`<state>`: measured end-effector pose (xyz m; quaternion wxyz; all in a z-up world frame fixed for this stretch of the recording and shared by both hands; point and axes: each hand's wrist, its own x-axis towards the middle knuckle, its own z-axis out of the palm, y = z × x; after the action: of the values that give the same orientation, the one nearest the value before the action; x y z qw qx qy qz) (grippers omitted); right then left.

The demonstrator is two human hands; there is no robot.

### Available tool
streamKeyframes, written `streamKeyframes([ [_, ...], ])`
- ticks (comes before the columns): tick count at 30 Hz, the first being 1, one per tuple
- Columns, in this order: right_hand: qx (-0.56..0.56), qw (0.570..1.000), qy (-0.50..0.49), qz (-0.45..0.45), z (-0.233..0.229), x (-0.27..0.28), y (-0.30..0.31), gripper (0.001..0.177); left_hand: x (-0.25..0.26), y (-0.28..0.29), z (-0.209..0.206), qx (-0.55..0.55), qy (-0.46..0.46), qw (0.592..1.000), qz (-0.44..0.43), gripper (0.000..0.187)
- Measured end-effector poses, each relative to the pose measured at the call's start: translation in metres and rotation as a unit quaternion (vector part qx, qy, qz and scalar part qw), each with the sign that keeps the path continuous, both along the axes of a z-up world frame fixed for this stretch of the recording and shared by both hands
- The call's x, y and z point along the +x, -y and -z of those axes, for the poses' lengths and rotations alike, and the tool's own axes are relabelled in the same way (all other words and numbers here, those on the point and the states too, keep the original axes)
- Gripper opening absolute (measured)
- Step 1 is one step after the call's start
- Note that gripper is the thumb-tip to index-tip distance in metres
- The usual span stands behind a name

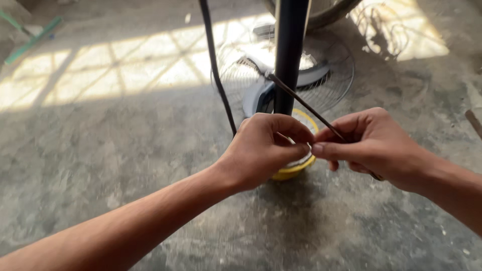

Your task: The person uses a screwdriver to remove screws from the front grille and motor housing of a standing electric fan. They detach the front grille and then remove the rear cover, exposing the fan blades and internal components.

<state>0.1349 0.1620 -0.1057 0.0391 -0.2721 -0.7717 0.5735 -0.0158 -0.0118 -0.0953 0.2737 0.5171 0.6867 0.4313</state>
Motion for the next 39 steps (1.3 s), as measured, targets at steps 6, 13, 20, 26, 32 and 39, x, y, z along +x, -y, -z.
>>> streamKeyframes([
  [6, 0.087, 0.993, -0.063, -0.056, 0.091, -0.017, -0.001, 0.022, -0.008, 0.011, 0.080, -0.064, 0.020, 0.991, -0.115, 0.025],
  [13, 0.195, 0.980, -0.035, 0.020, 0.151, -0.034, -0.015, 0.019, -0.017, -0.008, 0.140, -0.054, -0.036, 0.975, -0.214, 0.026],
  [20, 0.234, 0.970, -0.059, 0.019, 0.171, -0.050, -0.019, 0.021, -0.014, -0.012, 0.149, -0.057, -0.135, 0.962, -0.230, 0.028],
  [26, 0.250, 0.967, -0.045, 0.027, 0.171, -0.062, -0.013, 0.024, -0.011, -0.017, 0.146, -0.063, -0.155, 0.955, -0.244, 0.028],
  [32, 0.264, 0.964, -0.019, 0.035, 0.166, -0.064, -0.010, 0.023, -0.014, -0.022, 0.139, -0.088, -0.152, 0.956, -0.233, 0.026],
  [39, 0.270, 0.962, -0.022, 0.033, 0.156, -0.067, -0.006, 0.027, -0.014, -0.026, 0.133, -0.116, -0.160, 0.954, -0.224, 0.030],
])
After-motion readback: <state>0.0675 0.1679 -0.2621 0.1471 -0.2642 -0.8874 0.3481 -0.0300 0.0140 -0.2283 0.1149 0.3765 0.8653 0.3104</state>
